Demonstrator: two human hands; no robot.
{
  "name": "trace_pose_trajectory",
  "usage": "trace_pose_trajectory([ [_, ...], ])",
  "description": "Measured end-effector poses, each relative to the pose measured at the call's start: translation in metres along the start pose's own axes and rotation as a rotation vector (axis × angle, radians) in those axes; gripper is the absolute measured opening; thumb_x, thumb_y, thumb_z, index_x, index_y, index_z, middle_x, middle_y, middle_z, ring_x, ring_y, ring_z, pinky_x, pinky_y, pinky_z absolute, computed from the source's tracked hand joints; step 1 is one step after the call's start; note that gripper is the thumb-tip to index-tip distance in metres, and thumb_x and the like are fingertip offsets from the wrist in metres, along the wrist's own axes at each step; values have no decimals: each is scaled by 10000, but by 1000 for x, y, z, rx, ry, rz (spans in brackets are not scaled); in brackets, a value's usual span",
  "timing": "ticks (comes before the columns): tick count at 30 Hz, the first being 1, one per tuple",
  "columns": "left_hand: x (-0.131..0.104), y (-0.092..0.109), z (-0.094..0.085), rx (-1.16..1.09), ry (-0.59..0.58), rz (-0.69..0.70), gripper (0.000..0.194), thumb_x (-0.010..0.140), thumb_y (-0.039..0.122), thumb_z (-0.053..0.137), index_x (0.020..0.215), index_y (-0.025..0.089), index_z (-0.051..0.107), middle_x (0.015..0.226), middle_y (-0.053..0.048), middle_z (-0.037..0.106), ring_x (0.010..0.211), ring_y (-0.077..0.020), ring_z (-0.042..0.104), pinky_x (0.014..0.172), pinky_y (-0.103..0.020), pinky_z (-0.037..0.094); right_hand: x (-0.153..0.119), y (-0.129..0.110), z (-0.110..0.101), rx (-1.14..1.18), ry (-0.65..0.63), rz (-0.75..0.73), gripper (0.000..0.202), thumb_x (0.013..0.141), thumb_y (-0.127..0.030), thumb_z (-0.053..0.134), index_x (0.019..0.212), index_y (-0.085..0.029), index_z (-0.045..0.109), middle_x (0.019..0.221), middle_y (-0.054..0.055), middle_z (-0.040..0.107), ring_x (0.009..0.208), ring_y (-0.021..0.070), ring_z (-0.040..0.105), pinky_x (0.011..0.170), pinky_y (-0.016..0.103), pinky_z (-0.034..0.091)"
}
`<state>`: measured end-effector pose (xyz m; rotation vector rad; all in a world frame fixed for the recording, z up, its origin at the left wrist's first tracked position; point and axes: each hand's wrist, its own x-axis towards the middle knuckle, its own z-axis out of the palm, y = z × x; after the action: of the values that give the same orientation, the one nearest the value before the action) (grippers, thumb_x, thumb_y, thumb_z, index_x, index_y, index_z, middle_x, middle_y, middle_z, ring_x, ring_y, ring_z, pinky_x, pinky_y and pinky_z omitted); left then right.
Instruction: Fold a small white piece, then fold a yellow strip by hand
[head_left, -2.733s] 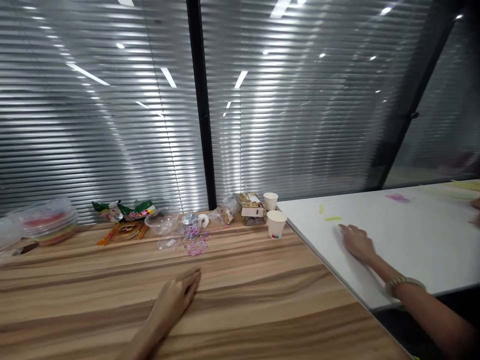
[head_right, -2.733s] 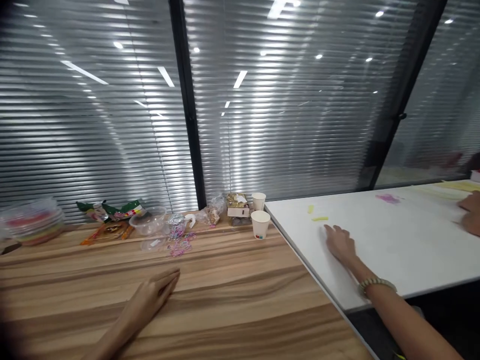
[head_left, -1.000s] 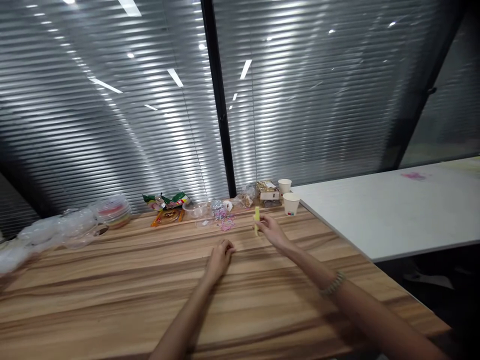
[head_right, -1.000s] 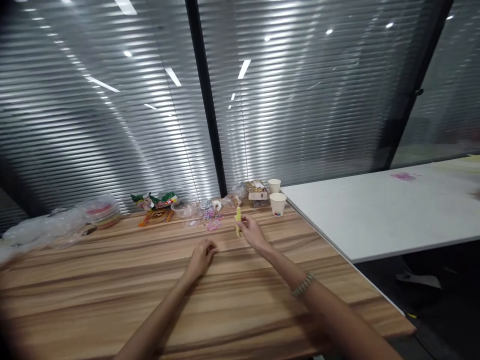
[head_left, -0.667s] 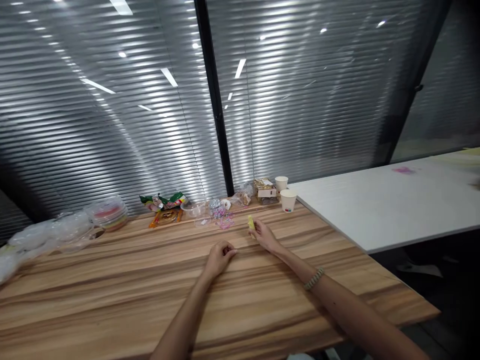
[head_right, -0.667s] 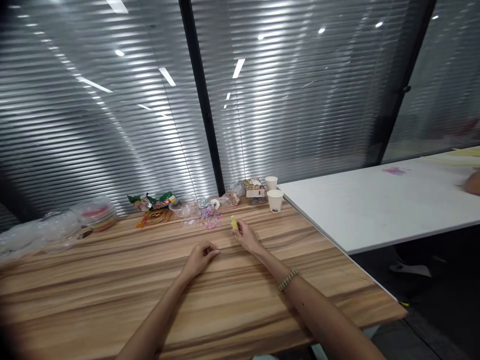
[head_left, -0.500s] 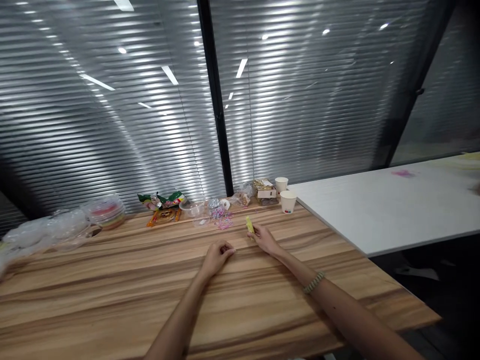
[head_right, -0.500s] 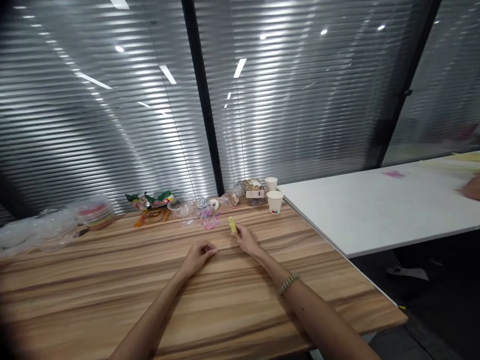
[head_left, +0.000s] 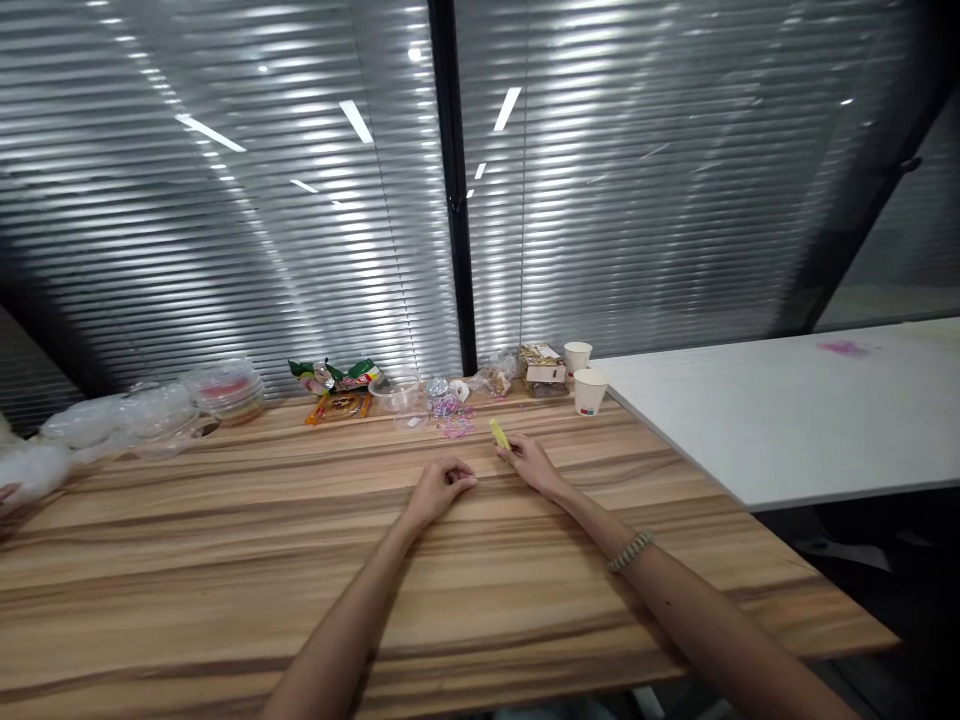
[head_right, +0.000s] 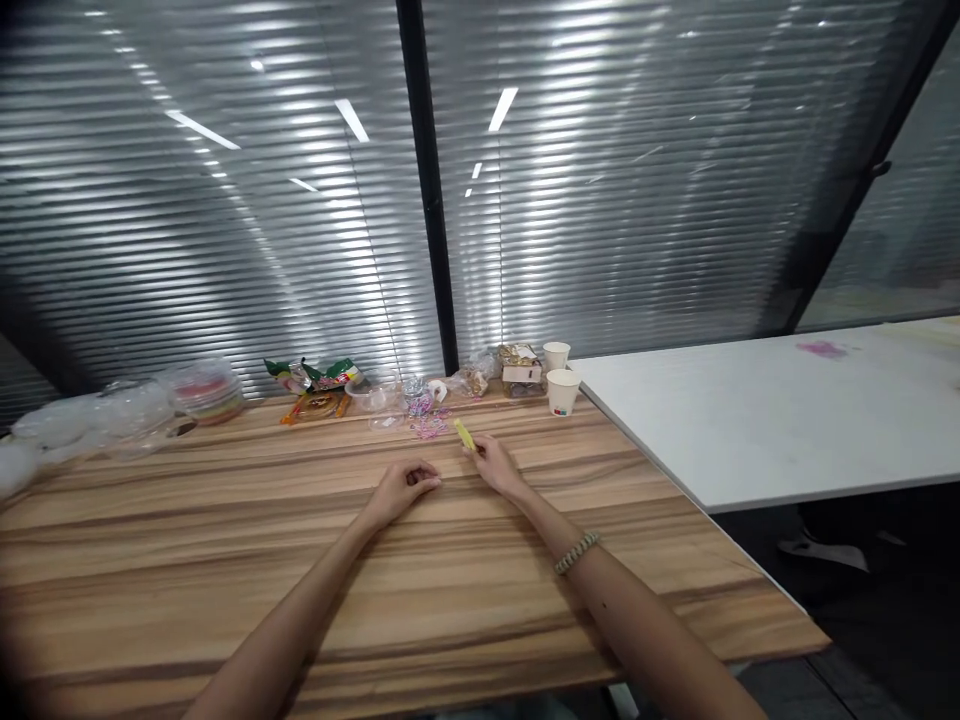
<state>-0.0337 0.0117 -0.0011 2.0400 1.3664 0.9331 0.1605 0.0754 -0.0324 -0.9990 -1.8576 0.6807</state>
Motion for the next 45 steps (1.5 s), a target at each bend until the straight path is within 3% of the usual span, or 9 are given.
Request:
trace_pose_trajectory([
  [6,-1,2,0,43,0,3,248,722,342,588,809,127,677,723,-54,655,618,-140,514,567,-229,373,-1,-1,2,37,22,18,374,813,-436,428,646,-152,604,659,29,553,670,178,503,615,251,354],
  [13,-1,-1,-1,34,66,3,241,753,349,551,756,137,665,734,-58,645,664,-154,540,605,-233,390,-6,-13,7,96,75,13,494,843,-534,365,837,-141,664,742,47,522,728,175,501,657,257,389],
  [18,-1,-2,1,32,85,1,220,766,329,542,754,148,666,734,-54,644,678,-158,548,630,-241,395,-13,-17,8,-42,-71,-72,438,876,-477,370,768,-156,647,678,28,503,703,166,482,644,249,363],
  [21,-2,0,1,33,83,-5,203,768,311,544,758,149,667,734,-54,645,692,-162,552,651,-244,395,-17,-16,7,-140,-95,-99,395,888,-415,390,683,-152,602,691,34,534,706,163,485,648,247,356],
  [30,-1,-6,4,91,64,43,183,791,267,510,766,150,648,742,-62,630,713,-169,546,662,-252,393,-25,-10,-1,-289,-198,-97,250,853,-285,491,666,-150,587,711,43,590,738,173,516,703,257,369],
  [38,-3,-1,7,58,90,34,181,800,259,486,771,181,646,768,-54,622,759,-173,552,678,-260,397,-27,-18,-3,-254,-163,-48,238,840,-300,461,701,-149,582,736,55,598,734,174,524,676,253,377],
  [42,-5,-7,4,-44,190,-56,211,796,290,480,740,161,638,731,-53,612,708,-165,557,642,-257,416,-26,-17,-5,-58,-136,-1,181,818,-282,449,818,-155,579,782,48,618,731,161,554,692,242,397],
  [45,-6,-17,1,-131,284,-125,257,797,339,470,729,145,624,712,-49,585,668,-157,553,589,-243,424,-25,-18,-8,-10,-90,41,156,783,-274,471,798,-157,574,741,32,623,689,157,567,659,234,399],
])
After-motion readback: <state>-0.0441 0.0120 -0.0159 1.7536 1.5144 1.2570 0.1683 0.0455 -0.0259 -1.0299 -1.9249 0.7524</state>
